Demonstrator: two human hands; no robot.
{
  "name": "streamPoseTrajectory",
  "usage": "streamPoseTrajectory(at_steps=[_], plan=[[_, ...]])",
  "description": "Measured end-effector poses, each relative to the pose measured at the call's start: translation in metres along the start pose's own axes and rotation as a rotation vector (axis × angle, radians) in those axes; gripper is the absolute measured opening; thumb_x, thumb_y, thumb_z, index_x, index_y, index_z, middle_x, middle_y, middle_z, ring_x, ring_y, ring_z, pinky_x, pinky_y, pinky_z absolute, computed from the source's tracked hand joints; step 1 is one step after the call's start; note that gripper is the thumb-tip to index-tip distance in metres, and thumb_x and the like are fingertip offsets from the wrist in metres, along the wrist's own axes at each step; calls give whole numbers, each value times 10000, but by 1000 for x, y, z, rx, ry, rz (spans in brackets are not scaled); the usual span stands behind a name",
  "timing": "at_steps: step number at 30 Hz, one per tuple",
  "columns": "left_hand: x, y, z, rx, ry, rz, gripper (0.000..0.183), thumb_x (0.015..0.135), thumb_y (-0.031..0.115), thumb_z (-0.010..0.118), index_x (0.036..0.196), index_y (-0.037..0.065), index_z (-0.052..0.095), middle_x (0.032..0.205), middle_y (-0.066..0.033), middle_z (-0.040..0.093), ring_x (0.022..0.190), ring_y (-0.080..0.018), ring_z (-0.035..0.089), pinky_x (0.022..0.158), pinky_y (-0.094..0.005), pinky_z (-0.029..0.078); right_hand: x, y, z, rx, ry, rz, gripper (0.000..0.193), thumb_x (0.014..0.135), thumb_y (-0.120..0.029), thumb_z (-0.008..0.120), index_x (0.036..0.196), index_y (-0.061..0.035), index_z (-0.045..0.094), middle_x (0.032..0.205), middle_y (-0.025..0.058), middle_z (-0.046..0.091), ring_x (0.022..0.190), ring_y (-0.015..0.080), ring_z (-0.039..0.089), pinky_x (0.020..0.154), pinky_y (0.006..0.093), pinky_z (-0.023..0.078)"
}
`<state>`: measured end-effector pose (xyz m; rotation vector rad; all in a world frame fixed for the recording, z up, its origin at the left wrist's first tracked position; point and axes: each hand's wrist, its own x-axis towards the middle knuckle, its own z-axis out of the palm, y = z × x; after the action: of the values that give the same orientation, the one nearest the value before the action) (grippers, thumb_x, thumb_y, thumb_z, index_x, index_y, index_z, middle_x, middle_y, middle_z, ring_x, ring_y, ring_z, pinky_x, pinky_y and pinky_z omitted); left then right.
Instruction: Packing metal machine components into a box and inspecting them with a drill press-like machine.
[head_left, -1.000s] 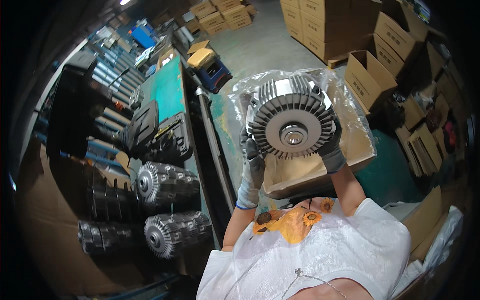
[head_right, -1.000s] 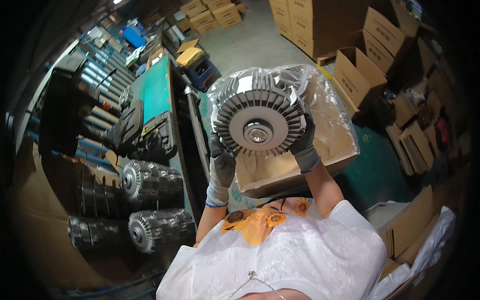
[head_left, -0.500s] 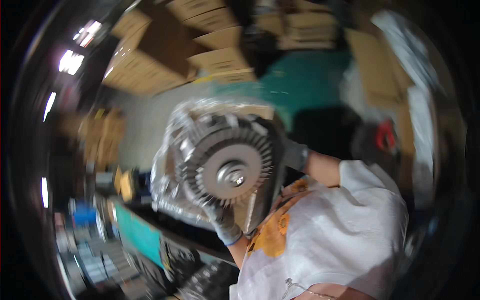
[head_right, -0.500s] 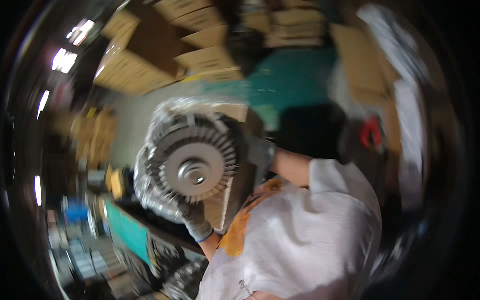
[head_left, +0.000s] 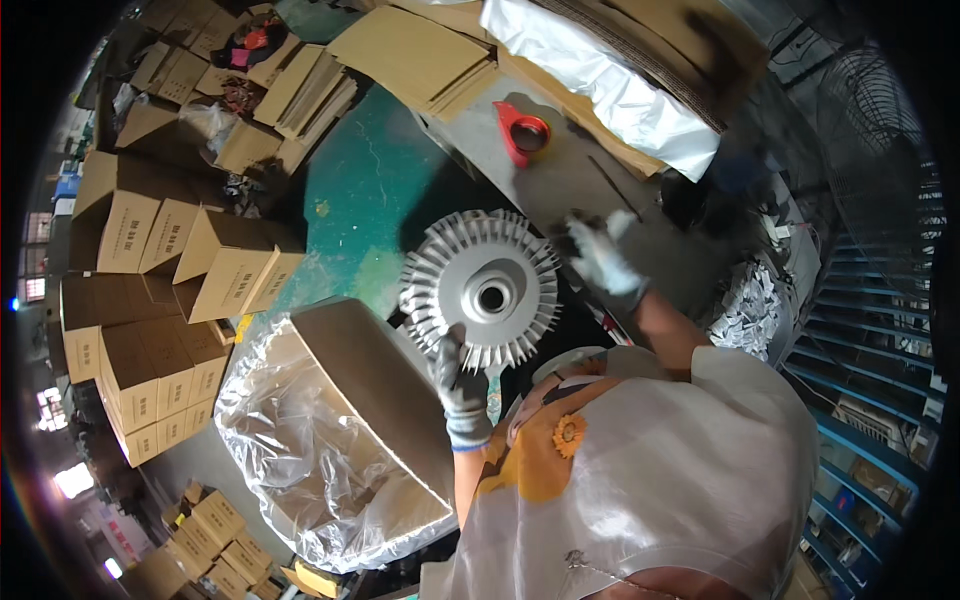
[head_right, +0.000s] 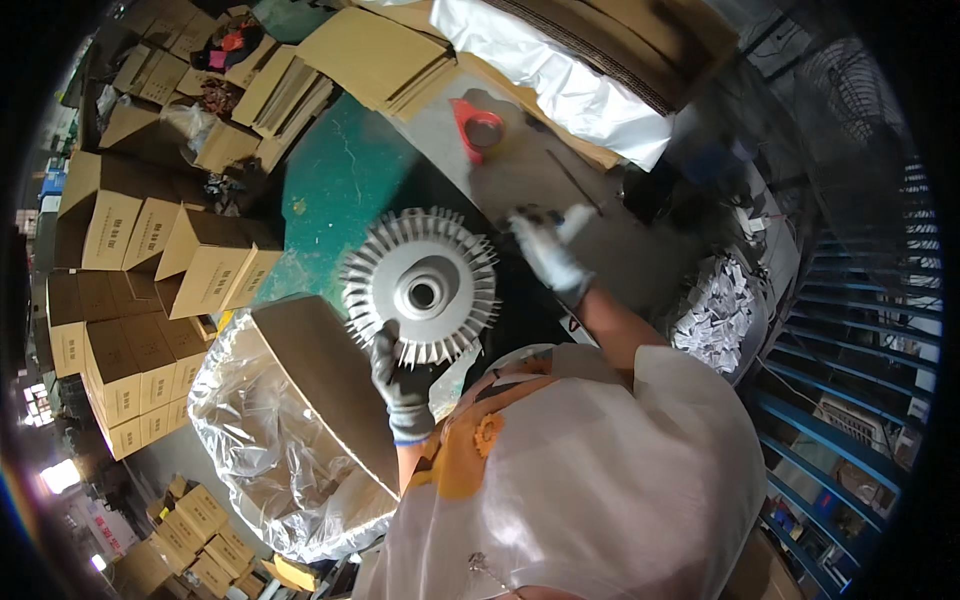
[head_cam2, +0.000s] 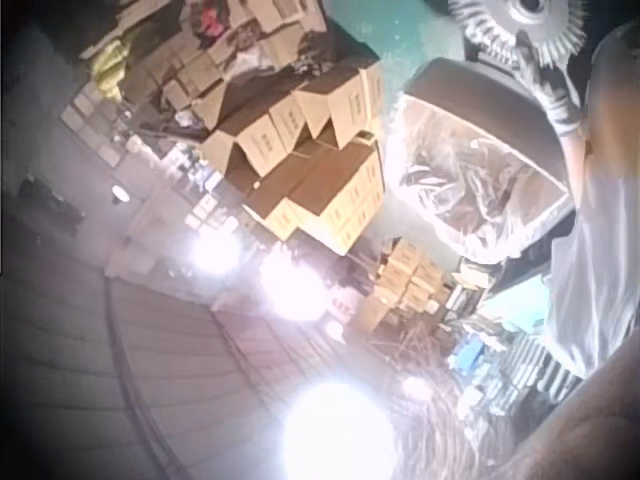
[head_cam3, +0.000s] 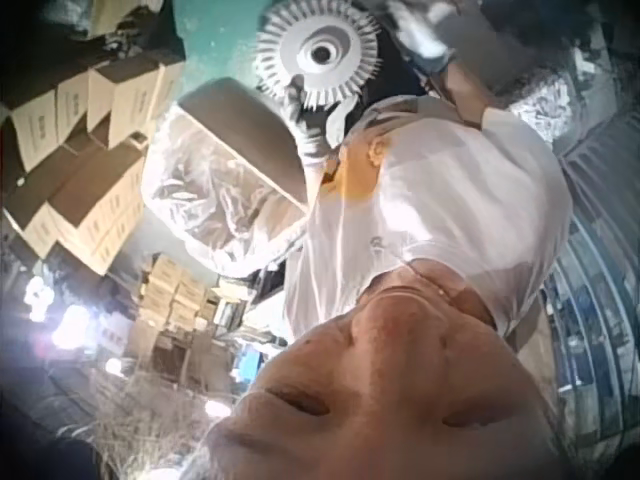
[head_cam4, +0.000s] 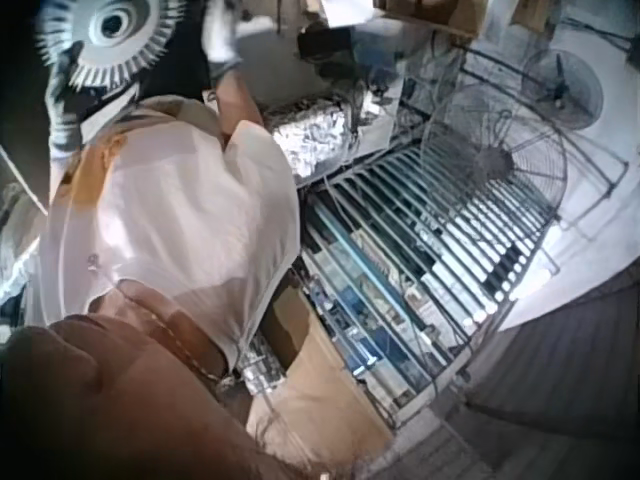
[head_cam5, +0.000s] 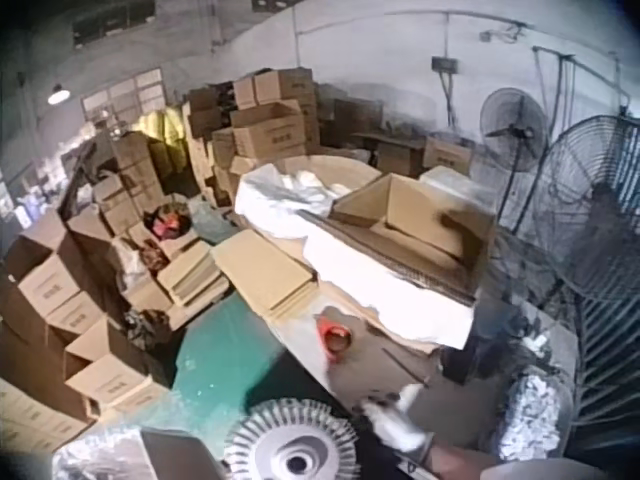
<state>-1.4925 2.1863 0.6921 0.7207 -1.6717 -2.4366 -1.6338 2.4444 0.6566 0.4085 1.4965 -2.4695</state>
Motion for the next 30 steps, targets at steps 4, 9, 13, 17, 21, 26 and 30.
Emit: streamPoseTrajectory(at_steps=[4, 9, 13, 17, 21, 26, 30], plan=[[33, -50, 31, -276, -220, -158, 569, 775, 334, 526, 1261, 65, 403, 1271, -84, 439, 1155, -231, 419, 914, -404, 394, 28, -9, -87, -988, 221, 156, 344, 831, -304, 531, 1076, -65, 566, 990, 142, 615, 910, 242, 588, 805, 317, 447], [77, -90, 53, -300, -232, -287, 281, 867, 136, 468, 1105, -1, 531, 1053, -77, 578, 964, -164, 561, 838, -285, 461, 24, 24, -95, -1546, 165, -272, 380, 812, -236, 548, 1161, -88, 514, 1087, 158, 559, 936, 238, 577, 802, 284, 452], [91, -103, 90, -71, -332, -46, 275, 833, 117, 554, 1096, 38, 535, 1022, -65, 579, 925, -162, 569, 810, -281, 462, 71, 64, -167, -130, 565, 302, 361, 836, -121, 469, 1195, -83, 477, 1104, 111, 560, 962, 180, 571, 746, 290, 469], [100, -108, 87, -552, -191, -521, 306, 830, 128, 566, 1115, 27, 519, 1042, -60, 573, 950, -154, 563, 814, -292, 462, 41, 8, -138, -1311, 211, -89, 349, 901, -220, 450, 1219, -76, 464, 1139, 80, 558, 994, 203, 553, 846, 273, 425], [106, -144, 61, -54, -295, -193, 319, 838, 118, 537, 1130, -4, 498, 1131, -110, 551, 1025, -184, 541, 888, -282, 424, 0, -34, -81, -754, 141, 147, 316, 849, -135, 468, 1158, -71, 487, 958, 120, 590, 786, 113, 604, 578, 275, 481], [110, -147, 72, -393, -201, -350, 367, 835, 108, 533, 1158, -14, 406, 1140, -181, 535, 1070, -208, 520, 899, -294, 424, -18, -46, -22, -1027, -269, 427, 282, 838, -167, 495, 1098, -60, 506, 878, 130, 614, 749, 201, 622, 645, 331, 491], [112, -127, 93, -434, -45, -362, 338, 773, 29, 598, 1051, 7, 406, 1063, -189, 567, 850, -182, 605, 693, -232, 499, -26, -33, 1, -1435, -315, 157, 292, 821, -249, 526, 1038, -53, 520, 902, 166, 607, 822, 348, 592, 727, 401, 476]])
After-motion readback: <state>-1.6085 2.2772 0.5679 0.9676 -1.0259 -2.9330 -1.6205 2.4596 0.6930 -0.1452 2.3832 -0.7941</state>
